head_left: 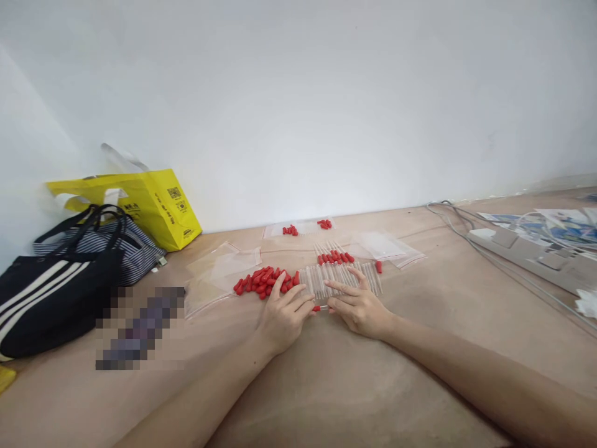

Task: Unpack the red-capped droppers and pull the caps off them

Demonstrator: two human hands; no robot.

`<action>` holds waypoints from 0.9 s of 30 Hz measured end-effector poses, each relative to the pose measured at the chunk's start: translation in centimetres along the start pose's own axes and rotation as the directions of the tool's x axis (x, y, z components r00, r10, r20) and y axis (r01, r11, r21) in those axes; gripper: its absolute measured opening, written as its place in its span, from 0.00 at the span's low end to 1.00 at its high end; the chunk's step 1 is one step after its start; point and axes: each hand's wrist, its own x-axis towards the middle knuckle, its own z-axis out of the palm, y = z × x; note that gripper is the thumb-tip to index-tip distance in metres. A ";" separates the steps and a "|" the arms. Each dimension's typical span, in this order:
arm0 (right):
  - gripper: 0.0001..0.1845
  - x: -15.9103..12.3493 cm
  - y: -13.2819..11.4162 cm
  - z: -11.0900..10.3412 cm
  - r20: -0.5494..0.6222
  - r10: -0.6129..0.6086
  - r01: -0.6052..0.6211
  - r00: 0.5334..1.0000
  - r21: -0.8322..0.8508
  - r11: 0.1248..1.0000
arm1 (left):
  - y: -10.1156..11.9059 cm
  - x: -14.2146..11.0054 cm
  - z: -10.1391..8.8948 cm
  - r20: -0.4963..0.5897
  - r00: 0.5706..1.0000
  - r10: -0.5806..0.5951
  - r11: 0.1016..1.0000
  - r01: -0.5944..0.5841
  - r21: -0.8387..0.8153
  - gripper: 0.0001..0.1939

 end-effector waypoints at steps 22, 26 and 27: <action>0.13 -3.6 6.7 0.7 0.002 0.580 -0.566 0.815 -0.218 0.795 | -6.5 -2.6 -2.5 -0.026 0.832 -0.554 0.833 0.553 -0.038 0.13; 0.12 -3.4 6.4 0.7 0.069 0.565 -0.540 0.822 -0.219 0.813 | -8.0 -3.3 -3.1 0.037 0.669 -0.743 0.666 0.743 -0.066 0.11; 0.12 -3.3 6.3 0.6 0.081 0.568 -0.541 0.819 -0.222 0.811 | -8.3 -3.5 -3.2 0.046 0.640 -0.767 0.638 0.768 -0.053 0.11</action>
